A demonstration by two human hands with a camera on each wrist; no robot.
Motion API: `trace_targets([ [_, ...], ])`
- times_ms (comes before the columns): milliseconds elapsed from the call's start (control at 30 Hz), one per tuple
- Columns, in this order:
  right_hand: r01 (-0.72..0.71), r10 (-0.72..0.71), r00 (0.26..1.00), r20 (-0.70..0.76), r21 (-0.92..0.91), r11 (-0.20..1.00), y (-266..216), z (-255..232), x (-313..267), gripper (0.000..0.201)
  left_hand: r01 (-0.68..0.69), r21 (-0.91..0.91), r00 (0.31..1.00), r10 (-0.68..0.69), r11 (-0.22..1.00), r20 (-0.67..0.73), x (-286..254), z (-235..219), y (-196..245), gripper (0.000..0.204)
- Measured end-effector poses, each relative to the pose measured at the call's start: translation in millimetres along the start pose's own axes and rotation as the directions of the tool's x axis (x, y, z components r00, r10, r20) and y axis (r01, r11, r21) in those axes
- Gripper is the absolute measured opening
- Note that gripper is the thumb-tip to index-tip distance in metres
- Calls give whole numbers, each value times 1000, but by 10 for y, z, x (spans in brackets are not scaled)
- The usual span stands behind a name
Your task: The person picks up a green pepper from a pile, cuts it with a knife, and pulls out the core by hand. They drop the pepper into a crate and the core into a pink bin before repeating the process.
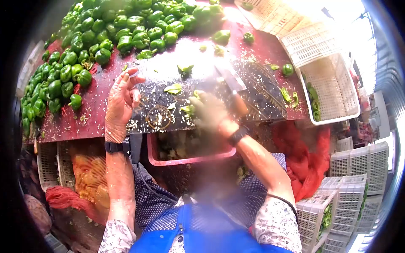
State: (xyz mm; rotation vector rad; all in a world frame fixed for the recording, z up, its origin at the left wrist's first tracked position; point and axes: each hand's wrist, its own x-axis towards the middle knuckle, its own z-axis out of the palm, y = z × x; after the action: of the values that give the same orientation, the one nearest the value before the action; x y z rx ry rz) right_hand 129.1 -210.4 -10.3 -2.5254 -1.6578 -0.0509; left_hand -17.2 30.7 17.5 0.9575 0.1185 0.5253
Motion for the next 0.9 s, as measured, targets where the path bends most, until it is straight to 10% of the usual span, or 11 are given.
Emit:
trace_targets([
  [133, 45, -25, 996, -80, 258, 965, -12, -62, -107, 12, 17, -49, 999, -15, 999, 37, -69, -2, 22, 32],
  [233, -12, 108, 994, -24, 949, 315, 245, 190, -151, 23, 35, 17, 998, -36, 999, 53, -99, -41, -45, 34],
  [333, -173, 77, 983, 166, 981, 87, 115, -135, -221, 28, 48, 64, 998, -51, 997, 42, -126, -41, -46, 31],
  [367, -181, 76, 982, 170, 966, 182, 11, -257, -209, 28, 44, 62, 998, -46, 997, 42, -123, -47, -43, 31],
  [500, -224, 142, 955, 259, 949, -224, -256, -297, -233, 32, 50, 68, 997, -53, 996, 47, -113, -32, -66, 31],
  [600, -223, 124, 966, 227, 974, -46, -139, -150, -208, 38, 56, 77, 998, -58, 995, 31, -134, -26, -74, 31],
  [733, -233, 133, 970, 202, 640, 732, 112, -255, 169, 41, 53, 66, 998, -55, 996, 22, -171, 3, -12, 31],
  [900, -129, 164, 984, -68, 357, 925, 570, 8, 1309, 52, 54, 74, 999, -53, 996, -9, -136, -67, 24, 30],
])
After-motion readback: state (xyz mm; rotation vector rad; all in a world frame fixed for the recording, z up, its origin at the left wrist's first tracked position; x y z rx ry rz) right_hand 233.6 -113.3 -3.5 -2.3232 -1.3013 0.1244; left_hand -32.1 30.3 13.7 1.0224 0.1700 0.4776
